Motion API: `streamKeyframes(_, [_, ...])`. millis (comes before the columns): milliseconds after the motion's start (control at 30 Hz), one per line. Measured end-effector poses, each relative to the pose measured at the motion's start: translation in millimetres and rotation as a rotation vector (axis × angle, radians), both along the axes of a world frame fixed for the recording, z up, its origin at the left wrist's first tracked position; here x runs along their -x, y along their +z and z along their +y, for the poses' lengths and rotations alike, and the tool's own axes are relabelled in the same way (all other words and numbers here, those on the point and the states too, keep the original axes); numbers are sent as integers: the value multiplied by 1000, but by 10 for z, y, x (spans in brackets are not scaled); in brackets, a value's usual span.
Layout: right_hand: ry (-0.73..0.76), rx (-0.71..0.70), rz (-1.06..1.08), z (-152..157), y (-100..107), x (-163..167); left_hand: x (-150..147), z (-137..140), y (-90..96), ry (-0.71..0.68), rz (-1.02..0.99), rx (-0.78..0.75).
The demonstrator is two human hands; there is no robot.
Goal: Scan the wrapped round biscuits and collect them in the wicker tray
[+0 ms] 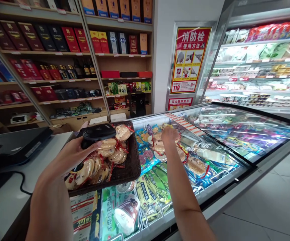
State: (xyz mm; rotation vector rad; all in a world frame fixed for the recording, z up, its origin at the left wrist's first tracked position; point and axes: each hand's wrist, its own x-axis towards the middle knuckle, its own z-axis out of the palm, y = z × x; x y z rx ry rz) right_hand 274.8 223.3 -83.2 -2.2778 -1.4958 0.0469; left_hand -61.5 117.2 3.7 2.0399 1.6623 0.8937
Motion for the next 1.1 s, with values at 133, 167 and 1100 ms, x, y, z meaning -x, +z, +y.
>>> streamKeyframes(133, [170, -70, -32, -6, 62, 374, -14, -31, 34, 4, 2, -9])
streamKeyframes(167, [276, -94, -24, -4, 60, 515, -21, -42, 42, 0, -5, -5])
streamKeyframes(1100, [610, -137, 886, 48, -174, 1159, -14, -109, 39, -54, -1, -44])
